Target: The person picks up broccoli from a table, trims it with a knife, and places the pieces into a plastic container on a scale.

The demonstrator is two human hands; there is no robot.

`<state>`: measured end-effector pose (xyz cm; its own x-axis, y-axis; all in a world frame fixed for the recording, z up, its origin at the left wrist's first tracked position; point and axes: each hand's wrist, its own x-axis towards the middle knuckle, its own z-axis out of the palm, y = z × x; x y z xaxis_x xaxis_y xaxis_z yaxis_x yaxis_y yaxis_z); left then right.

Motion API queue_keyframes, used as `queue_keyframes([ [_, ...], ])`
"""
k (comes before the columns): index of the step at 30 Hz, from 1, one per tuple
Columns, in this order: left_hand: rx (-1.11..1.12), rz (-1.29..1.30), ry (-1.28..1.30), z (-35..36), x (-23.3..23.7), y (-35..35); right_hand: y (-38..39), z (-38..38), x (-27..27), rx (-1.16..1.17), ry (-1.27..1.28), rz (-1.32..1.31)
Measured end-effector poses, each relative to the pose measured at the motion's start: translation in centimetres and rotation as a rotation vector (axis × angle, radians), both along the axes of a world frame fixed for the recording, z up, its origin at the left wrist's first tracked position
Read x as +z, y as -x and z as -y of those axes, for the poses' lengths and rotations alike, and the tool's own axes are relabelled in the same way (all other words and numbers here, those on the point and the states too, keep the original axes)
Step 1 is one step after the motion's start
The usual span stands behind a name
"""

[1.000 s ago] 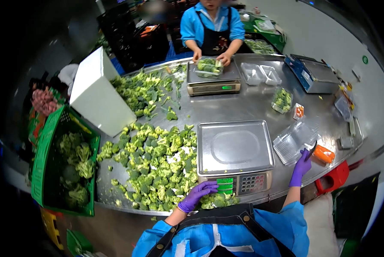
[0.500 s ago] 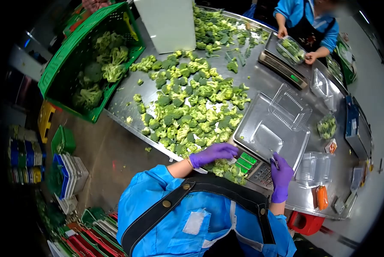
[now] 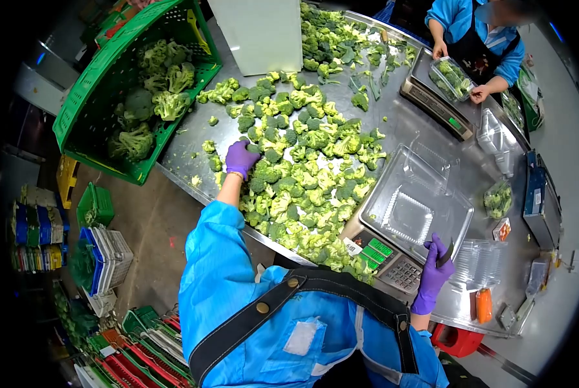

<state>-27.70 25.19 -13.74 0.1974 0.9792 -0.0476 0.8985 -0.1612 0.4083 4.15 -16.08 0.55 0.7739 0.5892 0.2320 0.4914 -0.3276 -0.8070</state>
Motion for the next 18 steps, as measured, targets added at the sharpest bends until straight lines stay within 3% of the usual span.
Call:
queue_keyframes([
  [1,0.016,0.183,0.056,0.0,0.5,0.3,-0.1,0.0,-0.1,0.000,0.002,0.016],
  [2,0.014,0.180,0.056,0.3,1.1,0.6,-0.2,0.0,-0.1,-0.002,0.002,0.013],
  [5,-0.032,1.033,0.139,2.9,4.2,1.4,-0.3,0.2,-0.1,-0.048,0.010,-0.069],
  [9,-0.082,1.941,0.843,7.9,7.5,0.7,0.6,-1.1,0.0,-0.022,-0.028,-0.239],
  [12,-0.084,1.992,1.190,11.6,9.2,-2.3,2.4,-2.5,0.7,0.113,-0.033,-0.341],
  [14,-0.215,2.008,1.380,13.8,9.1,-4.3,3.7,-3.1,0.3,0.242,-0.070,-0.266],
  [15,-0.112,1.942,1.373,14.9,9.1,-5.4,4.3,-3.6,1.1,0.311,-0.023,-0.266],
  [16,-0.195,1.970,1.467,15.8,8.9,-6.3,4.9,-4.1,1.9,0.380,0.022,-0.267],
  [18,-0.097,1.897,1.565,17.7,9.7,-7.6,5.5,-4.1,0.9,0.426,0.062,-0.251],
])
